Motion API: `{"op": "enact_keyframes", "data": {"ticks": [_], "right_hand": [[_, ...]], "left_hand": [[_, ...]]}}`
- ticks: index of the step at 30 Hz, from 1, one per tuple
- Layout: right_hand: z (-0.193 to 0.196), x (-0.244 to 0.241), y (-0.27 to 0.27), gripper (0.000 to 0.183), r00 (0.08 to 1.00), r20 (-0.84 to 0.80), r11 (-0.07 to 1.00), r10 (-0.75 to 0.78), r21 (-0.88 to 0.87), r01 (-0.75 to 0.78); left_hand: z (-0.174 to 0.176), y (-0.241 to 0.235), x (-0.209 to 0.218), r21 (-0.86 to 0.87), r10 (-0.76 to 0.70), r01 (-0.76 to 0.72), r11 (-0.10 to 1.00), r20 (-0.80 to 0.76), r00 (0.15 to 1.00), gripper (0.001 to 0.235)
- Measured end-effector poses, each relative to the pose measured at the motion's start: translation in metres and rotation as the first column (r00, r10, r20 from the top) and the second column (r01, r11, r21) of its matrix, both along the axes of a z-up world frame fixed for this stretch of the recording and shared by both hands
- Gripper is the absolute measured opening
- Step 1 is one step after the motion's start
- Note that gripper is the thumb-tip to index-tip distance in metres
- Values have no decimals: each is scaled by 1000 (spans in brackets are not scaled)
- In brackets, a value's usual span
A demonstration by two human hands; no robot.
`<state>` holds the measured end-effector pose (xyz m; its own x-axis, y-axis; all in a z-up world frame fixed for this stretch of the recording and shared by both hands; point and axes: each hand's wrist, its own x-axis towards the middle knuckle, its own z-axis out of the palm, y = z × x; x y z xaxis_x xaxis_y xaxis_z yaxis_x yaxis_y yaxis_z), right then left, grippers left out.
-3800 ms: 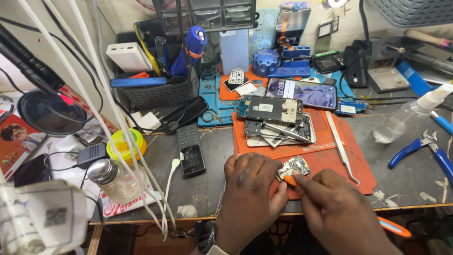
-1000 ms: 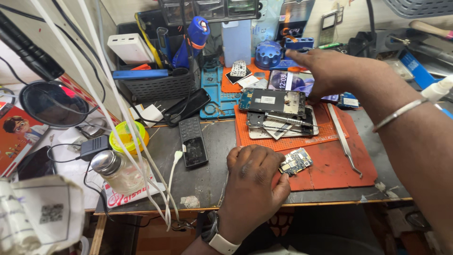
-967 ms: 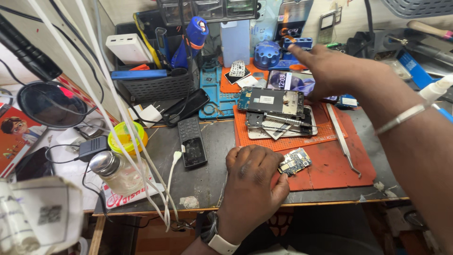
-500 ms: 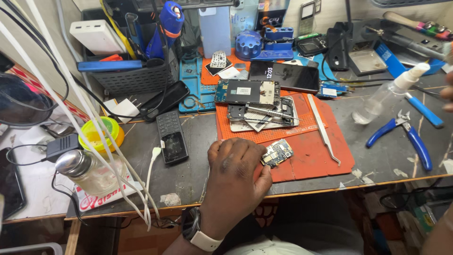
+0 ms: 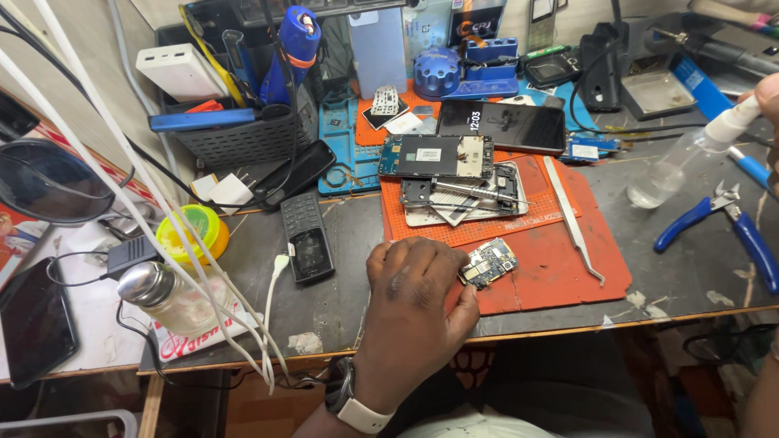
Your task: The person cleans a small electronic circuit board using a toothbrush and a spray bottle, then uses tweezers to adjust a component on the board. The person scrubs the board, sprays it with liquid, and continues scrubbing before switching to tweezers for fine manipulation.
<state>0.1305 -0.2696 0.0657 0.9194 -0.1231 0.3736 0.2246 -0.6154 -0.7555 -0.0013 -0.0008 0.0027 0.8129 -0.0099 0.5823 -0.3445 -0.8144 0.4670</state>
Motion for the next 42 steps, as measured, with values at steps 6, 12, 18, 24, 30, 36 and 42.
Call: {"op": "enact_keyframes", "data": {"ticks": [6,12,18,24,30,36,42], "right_hand": [[8,4,-2,27,999,32,1000,-15,26,14],[37,18,-1,27,996,93,1000,-12,-22,14],[26,19,3,26,995,82,996,50,68,-56],[15,5,4,25,968,251,996,29,-88,-6],[-44,-52,40,15,959,166,913,229,-378,-153],[-69,-65,90,19,923,89,875,375,-362,-321],[-51,-70,106,14,951,35,865,308,-426,-265]], "left_hand": [[-10,-1,1,-7,41,-41,999,-26,999,26],[-13,2,18,30,-2,1,1000,32,999,34],[-9,0,3,-28,11,-11,1000,-3,1000,28],[6,-3,-3,-29,23,-23,999,-23,999,26],[1,-1,-3,-14,1,-1,1000,7,1000,29],[-3,1,-3,-12,-4,5,1000,26,1000,34],[-6,1,-2,-25,3,-2,1000,21,1000,34]]}}
